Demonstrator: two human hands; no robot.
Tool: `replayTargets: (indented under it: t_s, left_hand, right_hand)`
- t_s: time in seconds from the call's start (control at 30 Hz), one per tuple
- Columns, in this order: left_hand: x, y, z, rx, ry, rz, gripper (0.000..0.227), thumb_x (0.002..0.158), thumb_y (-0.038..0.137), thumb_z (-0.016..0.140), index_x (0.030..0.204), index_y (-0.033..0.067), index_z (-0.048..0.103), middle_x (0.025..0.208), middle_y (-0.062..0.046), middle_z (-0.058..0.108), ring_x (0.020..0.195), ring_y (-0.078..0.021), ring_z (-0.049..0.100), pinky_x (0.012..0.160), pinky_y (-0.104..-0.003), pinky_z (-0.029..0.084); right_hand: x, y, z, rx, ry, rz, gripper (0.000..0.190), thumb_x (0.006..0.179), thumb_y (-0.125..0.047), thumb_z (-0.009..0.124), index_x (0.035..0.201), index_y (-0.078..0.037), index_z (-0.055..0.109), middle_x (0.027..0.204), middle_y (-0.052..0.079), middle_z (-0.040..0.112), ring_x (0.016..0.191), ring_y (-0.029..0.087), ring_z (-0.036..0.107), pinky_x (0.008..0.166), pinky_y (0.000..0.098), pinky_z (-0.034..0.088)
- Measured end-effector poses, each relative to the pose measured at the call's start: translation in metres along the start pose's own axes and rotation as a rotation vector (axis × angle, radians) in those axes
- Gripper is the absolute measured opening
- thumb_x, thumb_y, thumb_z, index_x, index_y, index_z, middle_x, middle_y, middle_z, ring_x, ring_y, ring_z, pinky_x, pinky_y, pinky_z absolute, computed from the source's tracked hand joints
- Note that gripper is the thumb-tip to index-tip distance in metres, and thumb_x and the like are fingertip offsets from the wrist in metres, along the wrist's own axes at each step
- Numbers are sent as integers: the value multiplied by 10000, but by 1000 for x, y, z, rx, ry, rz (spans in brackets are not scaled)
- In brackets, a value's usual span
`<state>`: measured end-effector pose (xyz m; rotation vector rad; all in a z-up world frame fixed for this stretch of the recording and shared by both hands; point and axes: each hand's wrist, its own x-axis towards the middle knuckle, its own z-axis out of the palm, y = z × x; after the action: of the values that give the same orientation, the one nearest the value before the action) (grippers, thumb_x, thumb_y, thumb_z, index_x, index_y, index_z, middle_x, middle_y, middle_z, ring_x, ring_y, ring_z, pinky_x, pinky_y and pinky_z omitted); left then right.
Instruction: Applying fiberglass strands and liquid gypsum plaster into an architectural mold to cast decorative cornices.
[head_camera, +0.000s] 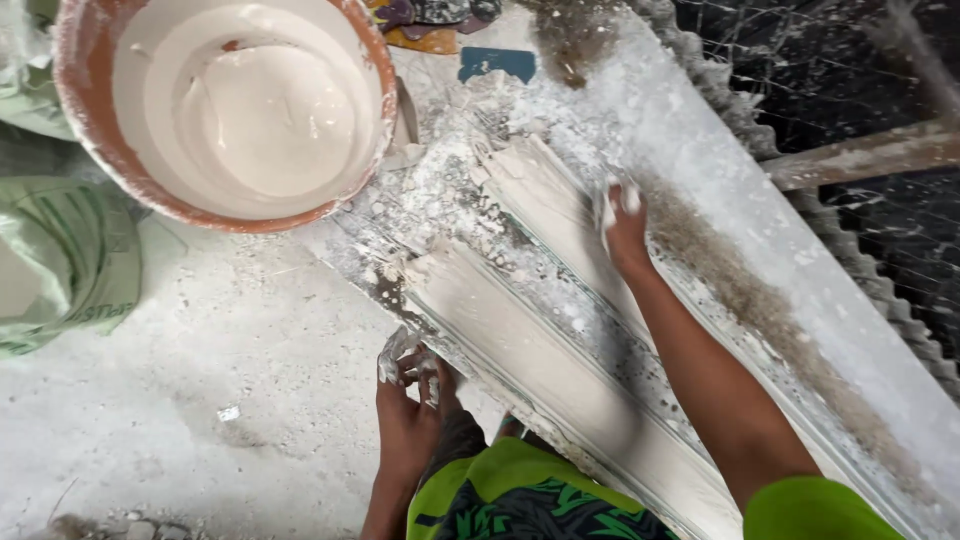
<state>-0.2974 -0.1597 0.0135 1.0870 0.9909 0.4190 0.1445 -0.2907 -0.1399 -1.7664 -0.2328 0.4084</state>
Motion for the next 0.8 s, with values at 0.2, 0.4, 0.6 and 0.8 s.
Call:
replayTargets:
  t_s: [0.2, 0.4, 0.6, 0.8]
  left_hand:
    - [13, -10, 20, 25, -70, -61, 441, 942, -21, 557, 1374, -11, 467, 1083, -123, 670, 892, -161, 658, 696, -291, 597]
    - [14, 2, 49, 66, -195, 124, 606, 901, -89, 558, 1479, 12, 407, 1089, -128, 622, 925, -163, 610, 722, -294, 555]
    - [13, 26, 79, 242, -261, 292, 583, 933, -101, 558, 1486, -5, 402, 1085, -137, 641, 950, -174, 640, 763, -304, 557]
    - [0, 43, 116, 393, -395, 280, 553, 917, -115, 541, 1448, -2, 434, 1135, -141, 632, 954, -203, 701, 727, -308, 599]
  right_hand:
    - [-123, -8, -152, -451, 208, -113, 262, 1058, -227, 663, 1221, -33, 598, 1085, 37, 694, 975, 131, 648, 843, 284, 516]
    - [-190, -32, -212, -810, 282, 12, 233, 971, -203, 733, 1096, -24, 650, 955, 123, 691, 840, 204, 619, 791, 343, 503]
    - [-190, -27, -169, -1197, -67, -94, 323, 969, -300, 562, 1123, -69, 726, 1030, 226, 714, 1010, 415, 645, 1028, 597, 435]
    - [-143, -69, -23, -1252, 1, -234, 770, 978, -517, 519, 1519, 23, 425, 1517, 255, 409, 1399, 424, 348, 1097, 659, 220]
